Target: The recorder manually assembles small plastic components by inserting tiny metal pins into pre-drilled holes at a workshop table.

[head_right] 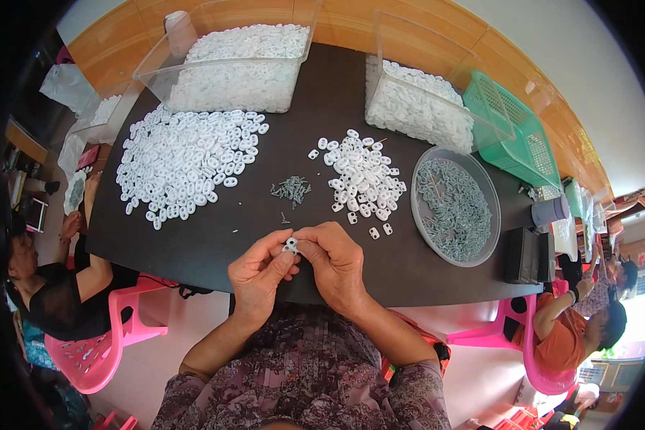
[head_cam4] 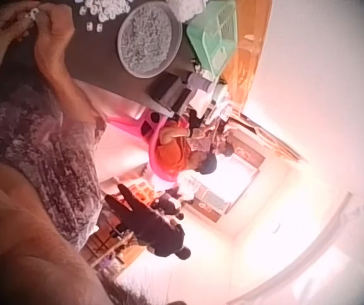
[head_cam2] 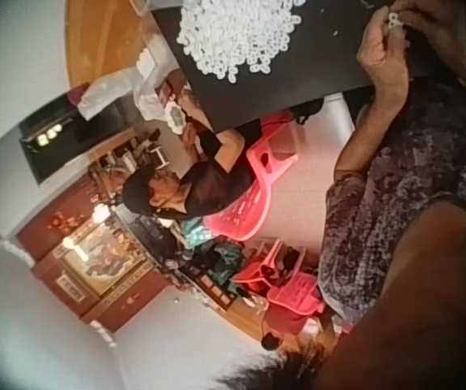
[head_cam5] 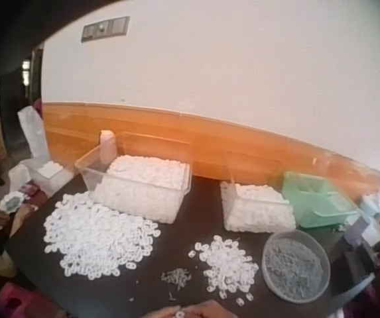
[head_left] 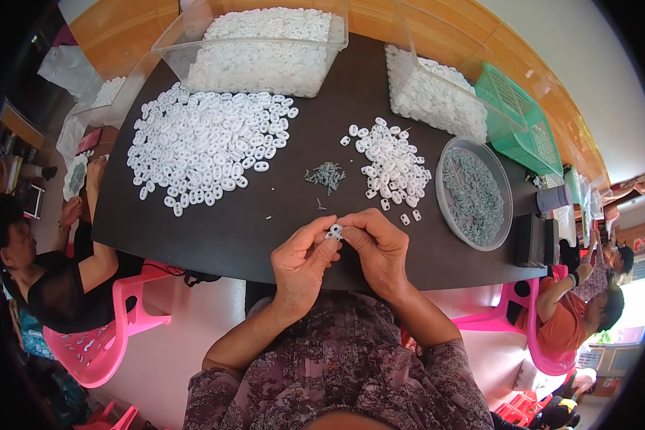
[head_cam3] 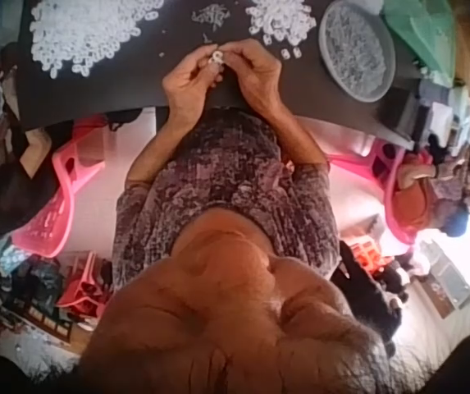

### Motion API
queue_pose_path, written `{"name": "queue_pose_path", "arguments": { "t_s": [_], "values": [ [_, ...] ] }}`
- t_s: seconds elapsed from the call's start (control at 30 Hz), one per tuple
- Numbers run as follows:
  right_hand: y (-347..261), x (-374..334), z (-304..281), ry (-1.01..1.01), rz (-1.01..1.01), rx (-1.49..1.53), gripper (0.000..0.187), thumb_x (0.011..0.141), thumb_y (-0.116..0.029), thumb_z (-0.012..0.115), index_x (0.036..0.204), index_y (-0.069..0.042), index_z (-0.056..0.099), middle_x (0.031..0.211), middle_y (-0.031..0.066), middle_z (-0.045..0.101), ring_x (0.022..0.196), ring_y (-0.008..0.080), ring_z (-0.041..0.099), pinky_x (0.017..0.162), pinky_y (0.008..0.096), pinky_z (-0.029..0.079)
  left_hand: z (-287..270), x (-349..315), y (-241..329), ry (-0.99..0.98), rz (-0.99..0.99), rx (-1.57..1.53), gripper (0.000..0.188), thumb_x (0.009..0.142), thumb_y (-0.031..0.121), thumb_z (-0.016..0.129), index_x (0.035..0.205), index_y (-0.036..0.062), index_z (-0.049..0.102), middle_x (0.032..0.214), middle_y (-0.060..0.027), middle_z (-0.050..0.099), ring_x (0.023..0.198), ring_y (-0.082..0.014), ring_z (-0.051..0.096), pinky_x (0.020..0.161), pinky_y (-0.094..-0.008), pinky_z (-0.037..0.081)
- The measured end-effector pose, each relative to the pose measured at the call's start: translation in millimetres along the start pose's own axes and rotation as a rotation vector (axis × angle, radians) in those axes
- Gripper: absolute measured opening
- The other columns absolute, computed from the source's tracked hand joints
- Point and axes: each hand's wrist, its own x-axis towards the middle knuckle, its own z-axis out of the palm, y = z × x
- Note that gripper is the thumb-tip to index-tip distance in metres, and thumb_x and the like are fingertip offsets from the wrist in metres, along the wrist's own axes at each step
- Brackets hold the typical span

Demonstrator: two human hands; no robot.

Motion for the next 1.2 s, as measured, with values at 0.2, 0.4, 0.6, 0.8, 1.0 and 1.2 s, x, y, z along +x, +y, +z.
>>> {"name": "queue_pose_path", "arguments": {
  "t_s": [0.2, 0.4, 0.6, 0.8, 1.0, 1.2],
  "values": [
    [-2.5, -1.3, -1.0, -0.007, -0.113, -0.150, 0.017, 0.084, 0.007, 0.059, 0.098, 0.000, 0.066, 0.085, 0.0080, 0.060, 0.077, 0.0177, 0.059, 0.067, 0.0277, 0.048, -2.2, 0.0, 0.0, -0.009, -0.057, -0.087, 0.029, 0.092, 0.003, 0.059, 0.121, -0.0002, 0.059, 0.091, -0.0058, 0.064, 0.073, -0.0086, 0.060, 0.062, -0.0198, 0.048],
    [-0.6, -2.2, -2.1, -0.032, -0.114, -0.131, 0.020, 0.083, 0.007, 0.060, 0.101, 0.000, 0.065, 0.089, 0.0094, 0.059, 0.077, 0.0170, 0.060, 0.065, 0.0266, 0.049, -2.5, -1.0, -0.4, -0.029, -0.038, -0.098, 0.030, 0.094, 0.004, 0.056, 0.123, -0.0014, 0.057, 0.091, -0.0070, 0.064, 0.073, -0.0094, 0.060, 0.064, -0.0208, 0.049],
    [-6.7, -6.0, -1.2, -0.086, -0.101, -0.087, 0.032, 0.076, 0.006, 0.068, 0.107, 0.000, 0.063, 0.095, 0.0099, 0.058, 0.078, 0.0146, 0.057, 0.062, 0.0251, 0.050, -0.9, -0.6, 3.1, -0.016, 0.015, -0.121, 0.029, 0.093, 0.003, 0.056, 0.122, -0.0025, 0.059, 0.091, -0.0055, 0.063, 0.073, -0.0089, 0.057, 0.065, -0.0210, 0.048],
    [-3.4, -5.3, 3.1, -0.034, -0.246, -0.197, 0.036, 0.071, 0.005, 0.071, 0.106, 0.001, 0.064, 0.093, 0.0107, 0.061, 0.076, 0.0212, 0.057, 0.061, 0.0300, 0.048, -1.6, 0.1, 2.2, 0.007, -0.007, -0.173, 0.027, 0.093, 0.005, 0.058, 0.118, -0.0038, 0.060, 0.093, -0.0066, 0.064, 0.072, -0.0093, 0.057, 0.067, -0.0214, 0.049],
    [-1.7, -2.2, 4.5, 0.011, -0.404, -0.343, 0.037, 0.068, 0.003, 0.073, 0.104, 0.002, 0.064, 0.090, 0.0115, 0.063, 0.074, 0.0253, 0.057, 0.062, 0.0325, 0.047, -1.5, -2.2, 1.0, 0.021, -0.018, -0.213, 0.026, 0.093, 0.008, 0.059, 0.117, -0.0039, 0.061, 0.094, -0.0065, 0.065, 0.074, -0.0091, 0.058, 0.069, -0.0217, 0.049],
    [1.7, -5.4, 8.3, 0.047, -0.434, -0.347, 0.037, 0.068, 0.002, 0.074, 0.103, 0.002, 0.064, 0.090, 0.0114, 0.063, 0.074, 0.0252, 0.057, 0.062, 0.0331, 0.046, -2.1, -1.5, 1.8, 0.033, -0.019, -0.187, 0.026, 0.093, 0.009, 0.059, 0.116, -0.0034, 0.062, 0.095, -0.0058, 0.065, 0.077, -0.0082, 0.058, 0.071, -0.0208, 0.048]
  ]
}}
